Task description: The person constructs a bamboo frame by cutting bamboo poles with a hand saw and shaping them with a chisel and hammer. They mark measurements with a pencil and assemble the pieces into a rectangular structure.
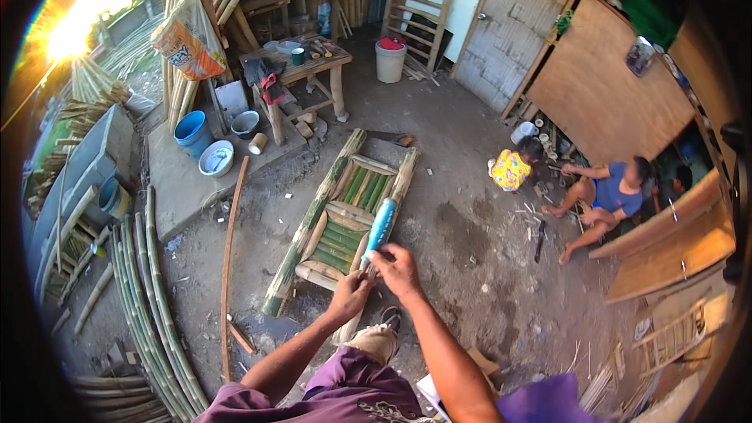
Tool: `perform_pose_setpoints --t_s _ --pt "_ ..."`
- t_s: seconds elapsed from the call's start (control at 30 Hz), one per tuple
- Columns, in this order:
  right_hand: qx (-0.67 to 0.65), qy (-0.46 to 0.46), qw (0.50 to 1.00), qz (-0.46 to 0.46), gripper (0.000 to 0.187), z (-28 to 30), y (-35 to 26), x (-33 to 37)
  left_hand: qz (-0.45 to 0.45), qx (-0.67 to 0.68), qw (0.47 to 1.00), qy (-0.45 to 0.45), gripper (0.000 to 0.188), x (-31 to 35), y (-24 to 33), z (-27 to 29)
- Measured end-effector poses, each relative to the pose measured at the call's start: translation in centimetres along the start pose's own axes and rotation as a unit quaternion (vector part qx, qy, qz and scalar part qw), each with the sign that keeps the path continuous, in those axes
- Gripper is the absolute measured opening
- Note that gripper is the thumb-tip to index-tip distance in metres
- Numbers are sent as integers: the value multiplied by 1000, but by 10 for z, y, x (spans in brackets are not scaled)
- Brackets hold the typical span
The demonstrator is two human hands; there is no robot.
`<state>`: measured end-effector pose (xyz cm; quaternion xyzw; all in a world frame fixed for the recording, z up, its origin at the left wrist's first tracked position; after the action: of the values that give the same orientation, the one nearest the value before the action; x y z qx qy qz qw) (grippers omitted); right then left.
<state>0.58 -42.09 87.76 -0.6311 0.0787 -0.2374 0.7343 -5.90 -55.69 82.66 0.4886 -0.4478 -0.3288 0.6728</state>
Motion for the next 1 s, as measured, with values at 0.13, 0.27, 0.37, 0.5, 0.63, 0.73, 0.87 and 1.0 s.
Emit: perform_pose_setpoints --t_s 0.13,0.27,0.37,0.5,0.63,0.73,0.87,1.0 --pt "21 -51 998 5 33 118 -32 -52 -41 27 998 35 22 -105 67 -40" --pt "-2 -72 997 -4 32 214 -46 -107 -25 53 997 54 24 -204 122 -70" --pt "26 -78 997 -4 32 280 -27 -165 -43 96 993 57 27 -293 136 -91" --pt "53 -117 992 -15 31 368 12 -262 -21 63 992 111 27 -419 143 -112" --pt "110 -196 974 7 30 448 17 -369 19 72 977 201 27 -530 176 -116" --pt "135 -260 956 -5 38 485 -4 -449 38 76 962 259 26 -596 207 -98" --pt "104 -381 918 -30 37 502 -24 -549 36 129 935 329 26 -657 224 -58" --pt "137 -422 896 0 33 517 -12 -649 127 169 894 394 28 -732 206 -14"
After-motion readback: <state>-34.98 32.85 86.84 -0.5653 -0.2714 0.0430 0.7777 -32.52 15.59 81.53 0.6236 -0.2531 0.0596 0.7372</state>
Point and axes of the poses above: each hand's wrist, its own x-axis away from the middle knuckle, its own z-axis out of the back of the hand, y = z × x, the point moved 1 cm from there along -x, towards the middle knuckle, and after that the axes turned 15 degrees about -y, right-handed, at the moved point
